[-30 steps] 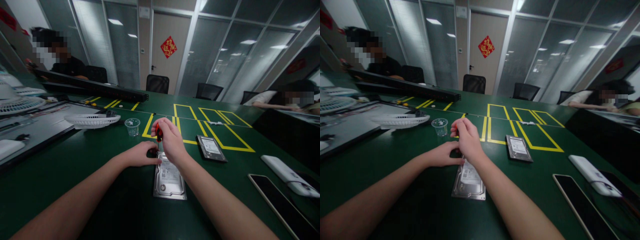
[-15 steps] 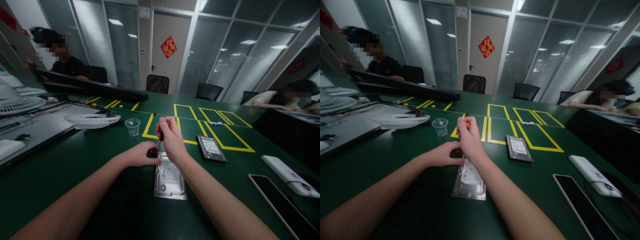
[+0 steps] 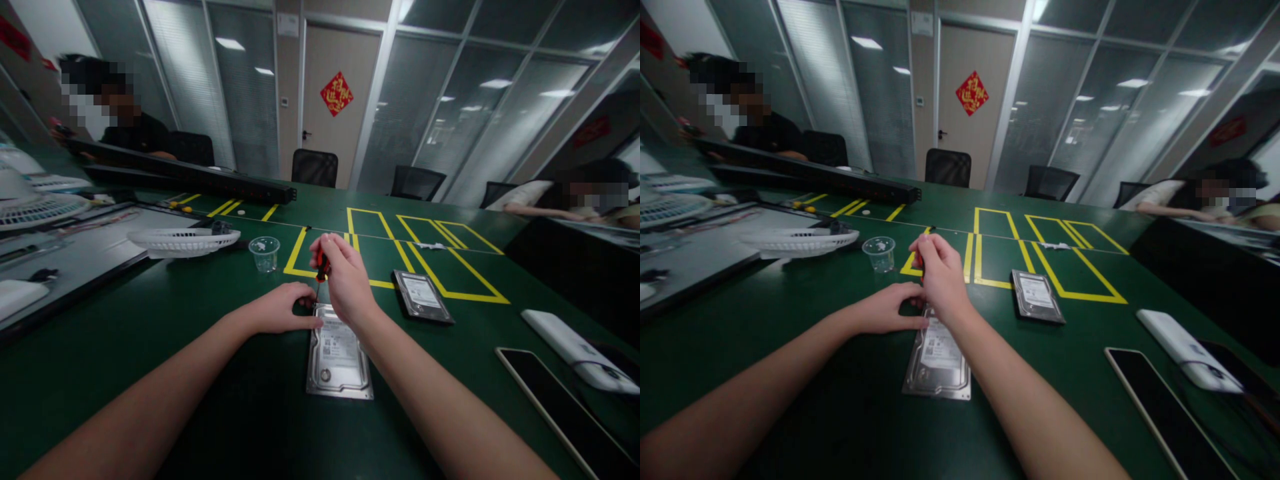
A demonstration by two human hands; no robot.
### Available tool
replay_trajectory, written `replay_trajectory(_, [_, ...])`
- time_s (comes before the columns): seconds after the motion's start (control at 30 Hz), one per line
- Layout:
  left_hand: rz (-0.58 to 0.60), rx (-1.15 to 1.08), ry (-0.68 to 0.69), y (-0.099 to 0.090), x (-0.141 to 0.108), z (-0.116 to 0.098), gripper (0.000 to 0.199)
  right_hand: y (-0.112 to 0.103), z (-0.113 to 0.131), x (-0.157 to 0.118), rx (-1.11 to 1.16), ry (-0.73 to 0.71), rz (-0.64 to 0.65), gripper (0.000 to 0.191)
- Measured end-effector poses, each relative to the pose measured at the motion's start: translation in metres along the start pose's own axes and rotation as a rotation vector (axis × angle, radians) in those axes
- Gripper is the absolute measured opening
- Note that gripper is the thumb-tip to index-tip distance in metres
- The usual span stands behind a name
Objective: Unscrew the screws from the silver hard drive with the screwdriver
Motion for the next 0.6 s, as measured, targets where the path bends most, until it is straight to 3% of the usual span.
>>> replay_trajectory(0.6, [0.001,-0.004,-0.003,-0.0004,-0.0002,0.002,0.044,-0.0013,-0.0003,0.0014,0.029,-0.013,-0.017,0.026])
Point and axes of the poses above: each hand's wrist, its own x-axis towards the middle knuckle, its own y-axis out of the palm, z = x × y, the point moved 9 cm from there along x, towards the middle knuckle, and after that the axes turned 9 degrees about y, right-handed, at the moved point
